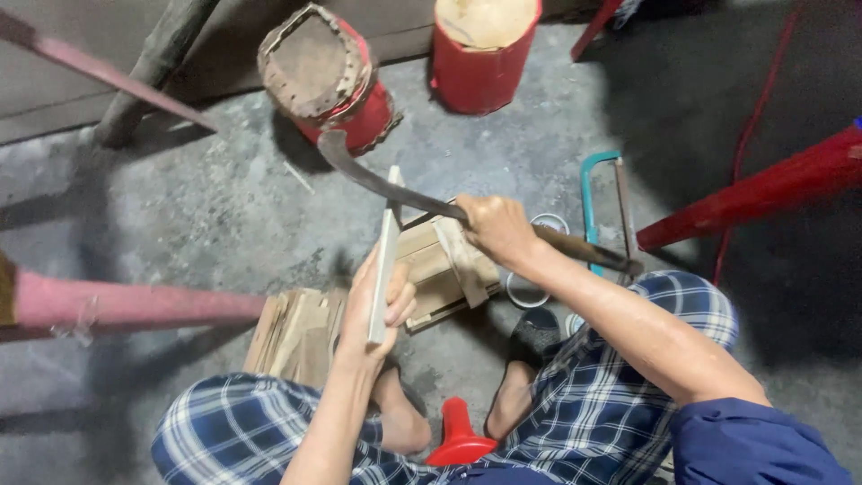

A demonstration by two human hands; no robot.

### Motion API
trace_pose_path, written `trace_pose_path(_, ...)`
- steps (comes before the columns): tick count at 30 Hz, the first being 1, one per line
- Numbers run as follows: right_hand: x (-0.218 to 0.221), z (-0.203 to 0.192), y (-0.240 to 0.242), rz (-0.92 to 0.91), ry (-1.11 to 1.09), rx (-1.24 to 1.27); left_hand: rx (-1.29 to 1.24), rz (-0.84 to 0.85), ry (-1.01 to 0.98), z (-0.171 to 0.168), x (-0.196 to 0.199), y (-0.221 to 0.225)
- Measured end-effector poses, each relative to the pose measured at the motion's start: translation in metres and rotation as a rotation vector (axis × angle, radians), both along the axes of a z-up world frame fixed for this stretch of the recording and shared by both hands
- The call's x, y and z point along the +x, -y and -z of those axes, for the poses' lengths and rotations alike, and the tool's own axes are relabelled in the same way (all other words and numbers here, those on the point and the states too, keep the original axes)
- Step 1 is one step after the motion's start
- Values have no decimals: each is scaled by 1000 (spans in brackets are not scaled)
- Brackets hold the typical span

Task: Shaping a wooden block using a curved blade and then smoothing the surface with sandpaper.

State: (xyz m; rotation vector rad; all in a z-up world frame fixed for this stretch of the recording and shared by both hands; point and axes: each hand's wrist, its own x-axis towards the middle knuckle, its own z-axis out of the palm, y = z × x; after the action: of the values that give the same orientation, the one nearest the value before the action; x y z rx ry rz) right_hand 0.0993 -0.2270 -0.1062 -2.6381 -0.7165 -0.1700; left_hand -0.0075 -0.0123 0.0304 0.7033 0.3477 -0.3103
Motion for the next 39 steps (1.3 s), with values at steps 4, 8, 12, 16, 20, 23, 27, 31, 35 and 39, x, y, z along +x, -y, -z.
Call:
trace_pose_path(4, -16, -19, -10, -64, -85, 16, 70, -10, -9, 7, -1, -4)
trace_pose_path(8, 7, -3, 2, 10, -161, 86, 9, 1, -14, -6, -4, 6)
trace_pose_path(12, -7, -23, 2, 12, -206, 69, 82, 15, -21, 20, 2, 0)
trace_pose_path(16, -6, -9, -5, -40, -111, -19, 121, 27, -62, 11, -3, -1)
trace_pose_path(20, 1, -14, 10, 69, -182, 30, 103, 42, 25, -5, -4, 8)
trace_pose_path(23, -13, -31, -1, 37, -132, 68, 75, 22, 12, 3, 0, 2)
trace_pose_path(27, -27, -31, -9, -101, -16, 66, 65, 6, -61, -13, 1, -6)
trace_pose_path(31, -45, 9, -15, -209, 100, -7, -217, -69, 79, 39, -3, -17)
trace_pose_path(35, -33, -2, -18, -222, 31, 0, -200, -46, 16, 60, -10, -25)
trace_pose_path(39, -25, -1, -11, -158, -27, 41, -174, -42, 113, 12, -4, -4)
